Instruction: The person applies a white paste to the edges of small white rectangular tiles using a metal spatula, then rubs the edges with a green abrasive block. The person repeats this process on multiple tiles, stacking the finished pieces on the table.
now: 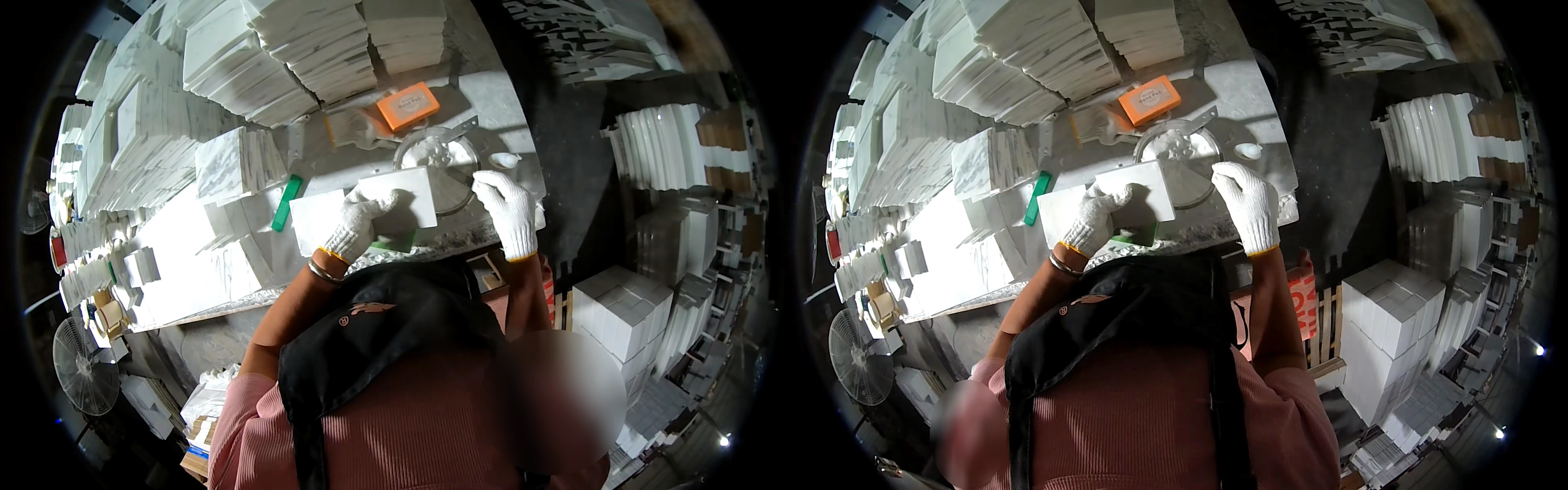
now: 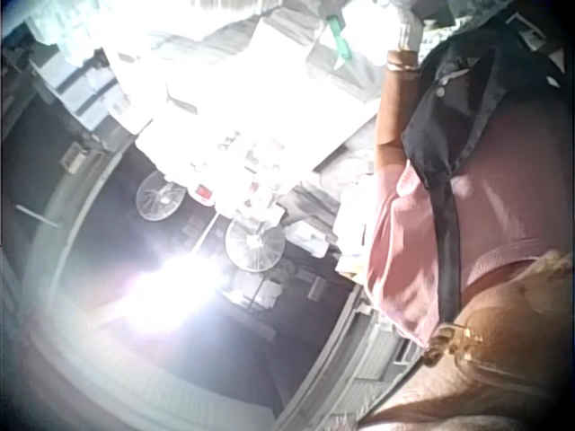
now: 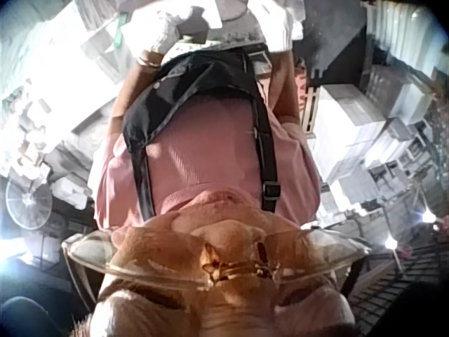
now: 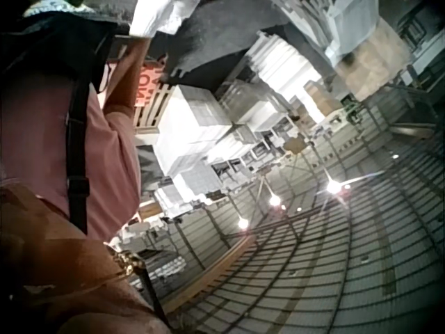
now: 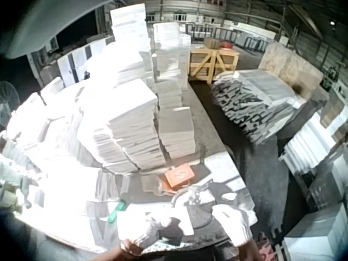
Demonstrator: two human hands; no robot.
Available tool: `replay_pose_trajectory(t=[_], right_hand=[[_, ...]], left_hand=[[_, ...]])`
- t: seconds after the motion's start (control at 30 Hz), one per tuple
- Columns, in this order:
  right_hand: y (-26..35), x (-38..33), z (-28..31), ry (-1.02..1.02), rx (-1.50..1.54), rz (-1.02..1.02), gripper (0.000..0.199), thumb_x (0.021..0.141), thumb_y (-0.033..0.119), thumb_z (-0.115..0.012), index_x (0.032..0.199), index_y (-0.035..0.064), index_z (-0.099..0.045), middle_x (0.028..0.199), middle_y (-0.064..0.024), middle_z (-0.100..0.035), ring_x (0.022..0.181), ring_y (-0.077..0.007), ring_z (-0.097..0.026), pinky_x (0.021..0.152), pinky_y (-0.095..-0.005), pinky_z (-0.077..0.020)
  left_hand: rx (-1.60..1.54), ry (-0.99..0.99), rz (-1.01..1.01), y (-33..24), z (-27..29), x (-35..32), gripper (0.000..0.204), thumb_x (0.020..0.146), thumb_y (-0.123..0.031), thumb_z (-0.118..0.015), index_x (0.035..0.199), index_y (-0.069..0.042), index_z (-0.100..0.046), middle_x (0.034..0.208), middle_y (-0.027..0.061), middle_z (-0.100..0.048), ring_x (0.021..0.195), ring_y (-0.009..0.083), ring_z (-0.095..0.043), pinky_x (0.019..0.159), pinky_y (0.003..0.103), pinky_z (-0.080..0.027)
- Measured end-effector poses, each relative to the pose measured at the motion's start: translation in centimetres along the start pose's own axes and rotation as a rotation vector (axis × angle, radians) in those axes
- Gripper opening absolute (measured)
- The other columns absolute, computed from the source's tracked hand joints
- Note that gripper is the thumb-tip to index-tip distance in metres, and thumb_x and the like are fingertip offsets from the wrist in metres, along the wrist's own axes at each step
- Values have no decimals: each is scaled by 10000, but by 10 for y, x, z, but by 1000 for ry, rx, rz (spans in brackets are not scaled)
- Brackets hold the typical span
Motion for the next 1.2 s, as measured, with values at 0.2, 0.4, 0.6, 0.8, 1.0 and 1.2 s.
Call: replay_pose_trajectory(t=[0.2, 0.4, 0.6, 0.8, 1.0, 1.2], right_hand=[[-10, 11, -19, 50, -182, 19, 211, 843, 133, -662, 1001, -7, -664, 827, -108, -660, 696, -160, -610, 619, -294, -479], [-11, 2, -19, 86, 206, -264, 201, 865, 105, -680, 1037, 3, -703, 864, -36, -700, 734, -79, -634, 604, -220, -480], [22, -8, -6, 44, 328, -271, 220, 889, 68, -651, 1092, -1, -698, 952, -53, -699, 773, -91, -638, 631, -221, -494], [43, -10, -6, 28, 270, -123, 214, 892, 49, -644, 1095, 9, -699, 963, -57, -697, 789, -89, -634, 637, -226, -502], [50, -7, -1, 13, 199, -70, 212, 875, 25, -668, 1084, 13, -701, 980, -66, -702, 812, -92, -639, 657, -233, -517], [59, -7, 0, -10, 101, 49, 182, 852, 13, -690, 1033, -5, -706, 991, -109, -720, 869, -151, -675, 752, -265, -534]], left_hand=[[47, 49, -28, 0, 0, 1, 213, 928, -9, -557, 1117, 72, -612, 1076, 188, -691, 955, 251, -689, 857, 350, -552], [78, 21, -35, -5, -4, -5, 254, 919, -34, -584, 1147, 76, -610, 1081, 177, -693, 954, 244, -688, 867, 349, -546], [73, -16, 1, -2, 0, -5, 248, 904, -57, -633, 1113, 77, -635, 1058, 171, -698, 955, 231, -687, 865, 344, -546], [72, 0, -6, 1, 2, -3, 236, 905, -58, -631, 1097, 79, -644, 1055, 165, -701, 953, 223, -686, 861, 330, -544], [41, 25, 0, 2, 2, -2, 213, 903, -42, -631, 1108, 10, -602, 1047, 132, -703, 921, 209, -685, 807, 328, -558], [167, 41, -43, -4, -4, -4, 230, 907, -39, -623, 1131, 11, -600, 1057, 137, -702, 929, 218, -686, 807, 331, -559]])
Point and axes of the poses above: each hand's wrist, its own x-axis towards the middle knuckle, its own z-axis out of the back of the hand, y = z × x, the point moved 10 cm from there along x, towards the middle knuckle
